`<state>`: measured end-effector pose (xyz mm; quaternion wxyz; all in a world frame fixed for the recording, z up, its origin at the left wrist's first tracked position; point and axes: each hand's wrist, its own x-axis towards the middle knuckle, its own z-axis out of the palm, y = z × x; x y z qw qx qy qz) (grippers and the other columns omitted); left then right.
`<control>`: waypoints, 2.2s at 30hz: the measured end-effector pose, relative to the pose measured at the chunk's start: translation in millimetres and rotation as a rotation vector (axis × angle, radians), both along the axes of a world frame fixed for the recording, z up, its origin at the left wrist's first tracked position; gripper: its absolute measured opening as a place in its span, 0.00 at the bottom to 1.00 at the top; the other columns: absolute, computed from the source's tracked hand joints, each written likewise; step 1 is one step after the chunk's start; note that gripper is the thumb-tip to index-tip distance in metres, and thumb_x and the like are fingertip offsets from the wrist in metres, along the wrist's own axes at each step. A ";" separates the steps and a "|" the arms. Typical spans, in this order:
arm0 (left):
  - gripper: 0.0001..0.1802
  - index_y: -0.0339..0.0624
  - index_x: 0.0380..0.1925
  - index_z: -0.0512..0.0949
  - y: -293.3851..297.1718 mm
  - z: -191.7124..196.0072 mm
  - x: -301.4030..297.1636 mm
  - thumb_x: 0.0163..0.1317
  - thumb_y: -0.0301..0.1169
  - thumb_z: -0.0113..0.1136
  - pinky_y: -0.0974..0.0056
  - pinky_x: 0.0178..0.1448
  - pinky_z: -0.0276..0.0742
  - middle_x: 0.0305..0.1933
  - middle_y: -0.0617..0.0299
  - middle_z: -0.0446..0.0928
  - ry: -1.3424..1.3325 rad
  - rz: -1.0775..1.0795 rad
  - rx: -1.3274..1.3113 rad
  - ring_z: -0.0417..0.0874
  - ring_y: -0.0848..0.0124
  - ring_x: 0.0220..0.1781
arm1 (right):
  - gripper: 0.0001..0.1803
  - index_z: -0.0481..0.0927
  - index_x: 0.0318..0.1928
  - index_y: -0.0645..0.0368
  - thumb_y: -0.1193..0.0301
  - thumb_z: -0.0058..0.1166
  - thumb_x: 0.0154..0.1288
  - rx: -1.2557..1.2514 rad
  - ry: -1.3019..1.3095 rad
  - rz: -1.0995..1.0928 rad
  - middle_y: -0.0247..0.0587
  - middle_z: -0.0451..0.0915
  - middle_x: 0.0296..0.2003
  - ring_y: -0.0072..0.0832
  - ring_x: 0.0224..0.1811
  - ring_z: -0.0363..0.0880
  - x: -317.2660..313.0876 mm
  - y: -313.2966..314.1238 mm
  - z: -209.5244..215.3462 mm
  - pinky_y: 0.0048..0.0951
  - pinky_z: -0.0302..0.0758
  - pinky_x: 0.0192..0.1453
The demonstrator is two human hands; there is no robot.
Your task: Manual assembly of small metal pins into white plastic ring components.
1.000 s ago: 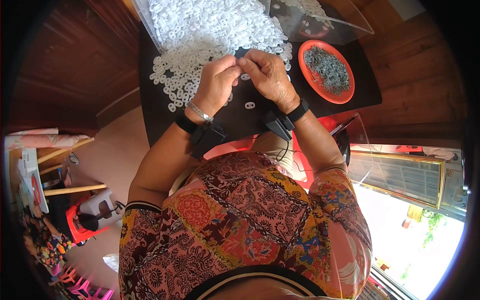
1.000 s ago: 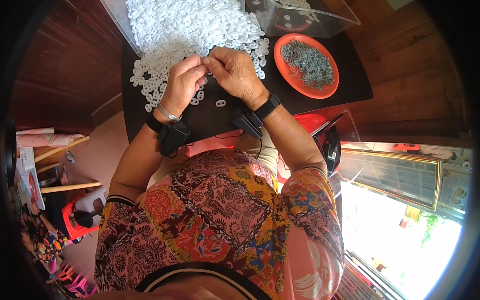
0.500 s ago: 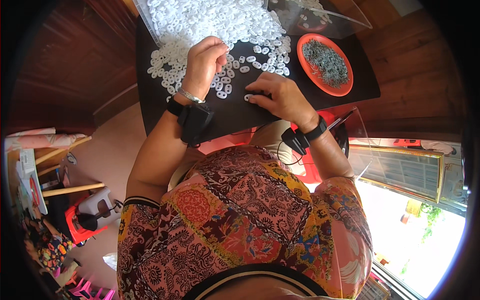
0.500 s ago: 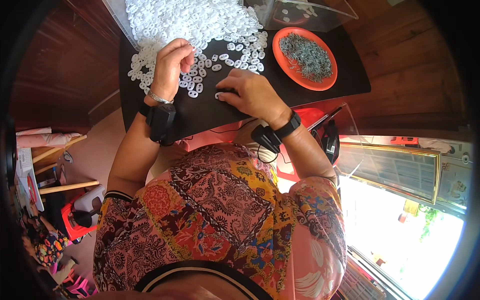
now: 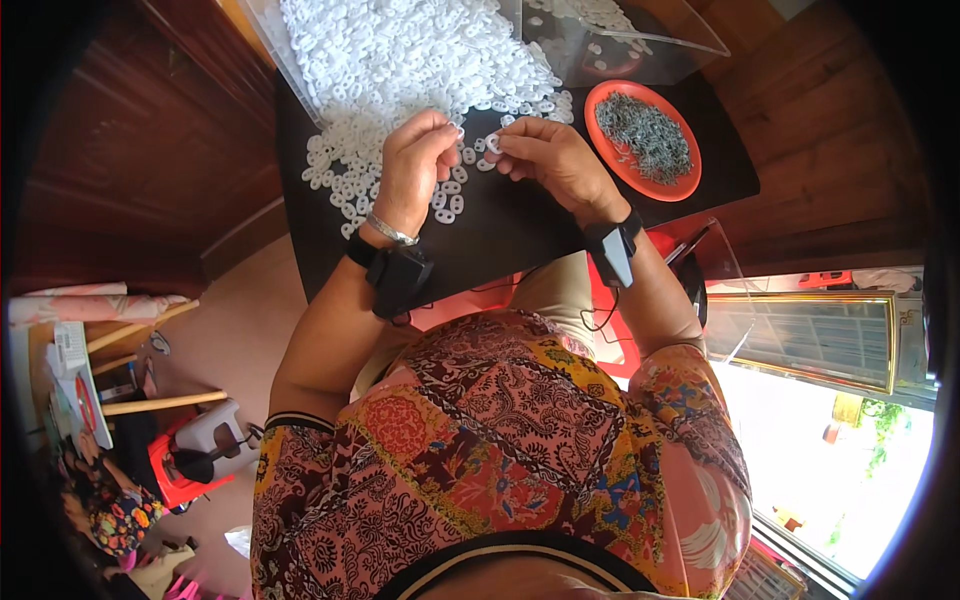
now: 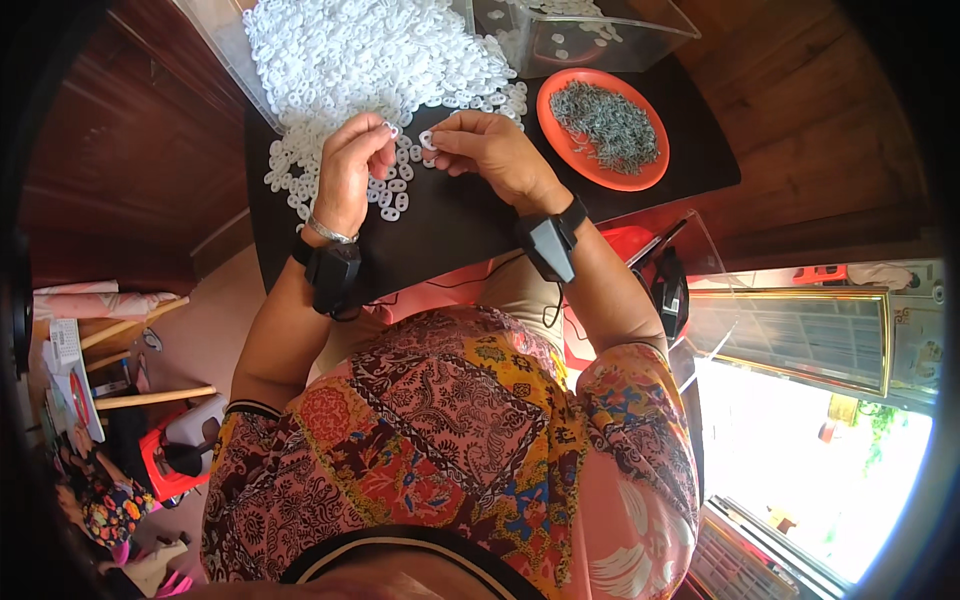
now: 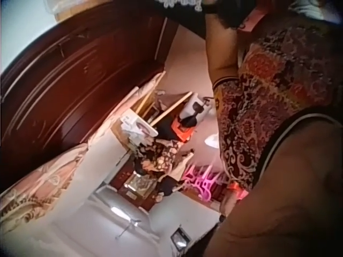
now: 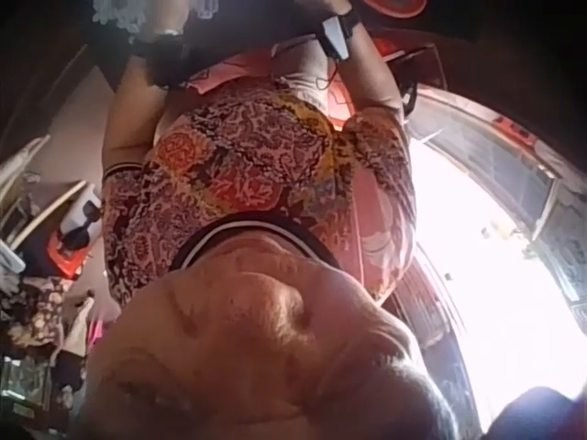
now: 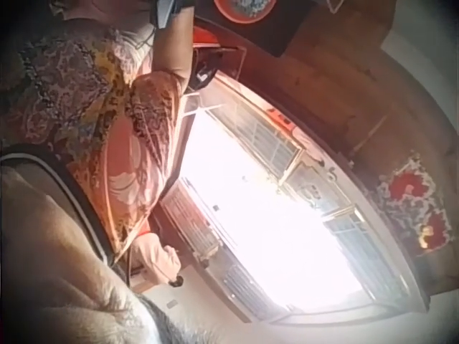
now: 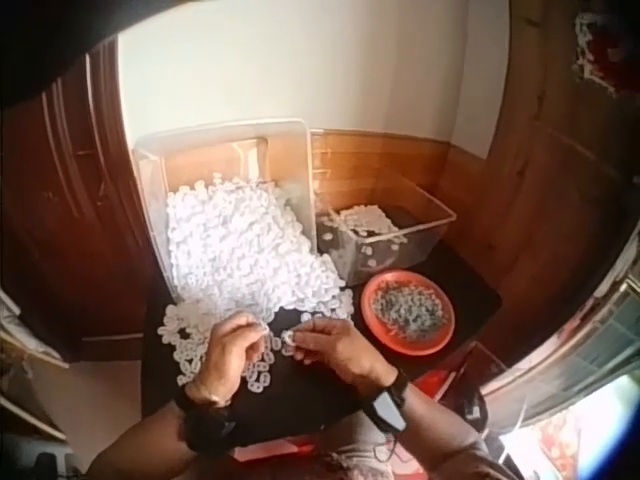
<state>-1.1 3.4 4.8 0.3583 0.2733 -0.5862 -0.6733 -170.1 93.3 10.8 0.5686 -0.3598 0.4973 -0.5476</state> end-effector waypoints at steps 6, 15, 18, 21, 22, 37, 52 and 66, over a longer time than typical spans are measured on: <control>0.10 0.40 0.22 0.73 4.2 2.8 -2.0 0.59 0.32 0.52 0.76 0.23 0.58 0.18 0.68 0.69 -0.007 -0.014 0.008 0.64 0.82 0.18 | 0.10 0.76 0.44 0.63 0.73 0.51 0.64 -0.031 -0.287 0.004 0.39 0.80 0.33 0.20 0.31 0.76 -1.4 -9.5 -11.6 0.20 0.73 0.38; 0.10 0.41 0.23 0.73 8.3 0.4 -4.2 0.60 0.32 0.50 0.76 0.24 0.59 0.19 0.69 0.69 -0.054 -0.065 0.037 0.64 0.82 0.19 | 0.10 0.75 0.45 0.62 0.72 0.51 0.65 -0.111 -0.163 -0.082 0.37 0.79 0.35 0.20 0.33 0.76 4.5 -11.0 -14.5 0.19 0.73 0.41; 0.10 0.42 0.22 0.72 8.4 -0.8 -5.0 0.61 0.32 0.48 0.76 0.26 0.59 0.19 0.70 0.68 -0.092 -0.077 0.035 0.64 0.82 0.21 | 0.10 0.76 0.44 0.62 0.73 0.53 0.63 -0.144 -0.075 -0.109 0.36 0.79 0.34 0.19 0.34 0.77 8.9 -7.8 -12.5 0.19 0.73 0.42; 0.10 0.42 0.22 0.72 8.6 -2.1 -5.5 0.61 0.32 0.49 0.76 0.26 0.59 0.20 0.70 0.68 -0.107 -0.073 0.032 0.64 0.82 0.21 | 0.10 0.77 0.44 0.62 0.73 0.54 0.63 -0.175 -0.003 -0.142 0.35 0.80 0.34 0.19 0.35 0.77 12.0 -7.5 -12.5 0.19 0.73 0.42; 0.10 0.42 0.22 0.72 8.7 -2.3 -5.7 0.61 0.32 0.49 0.77 0.26 0.59 0.20 0.70 0.68 -0.114 -0.069 0.029 0.64 0.82 0.21 | 0.10 0.77 0.44 0.62 0.73 0.54 0.63 -0.176 -0.007 -0.143 0.35 0.80 0.34 0.19 0.35 0.77 12.3 -7.4 -12.6 0.19 0.73 0.42; 0.10 0.41 0.22 0.73 11.7 -9.3 -9.4 0.59 0.33 0.50 0.76 0.22 0.59 0.18 0.67 0.69 -0.115 -0.015 0.019 0.65 0.81 0.17 | 0.10 0.78 0.44 0.65 0.75 0.55 0.62 -0.297 0.211 -0.189 0.32 0.79 0.32 0.15 0.32 0.74 17.3 -9.1 -18.4 0.16 0.72 0.40; 0.13 0.39 0.25 0.75 12.9 -6.0 -6.7 0.61 0.35 0.48 0.76 0.23 0.62 0.18 0.65 0.72 -0.015 -0.021 0.153 0.68 0.79 0.18 | 0.16 0.77 0.43 0.63 0.74 0.63 0.53 -0.343 0.576 -0.225 0.33 0.80 0.30 0.17 0.34 0.77 28.3 -1.3 -11.3 0.20 0.74 0.41; 0.12 0.41 0.26 0.73 0.0 0.5 -1.6 0.62 0.37 0.49 0.76 0.26 0.61 0.21 0.67 0.70 -0.113 -0.215 0.006 0.67 0.81 0.21 | 0.14 0.77 0.43 0.64 0.74 0.61 0.55 -0.383 0.437 -0.238 0.31 0.78 0.28 0.15 0.31 0.76 25.7 2.8 -5.1 0.18 0.74 0.38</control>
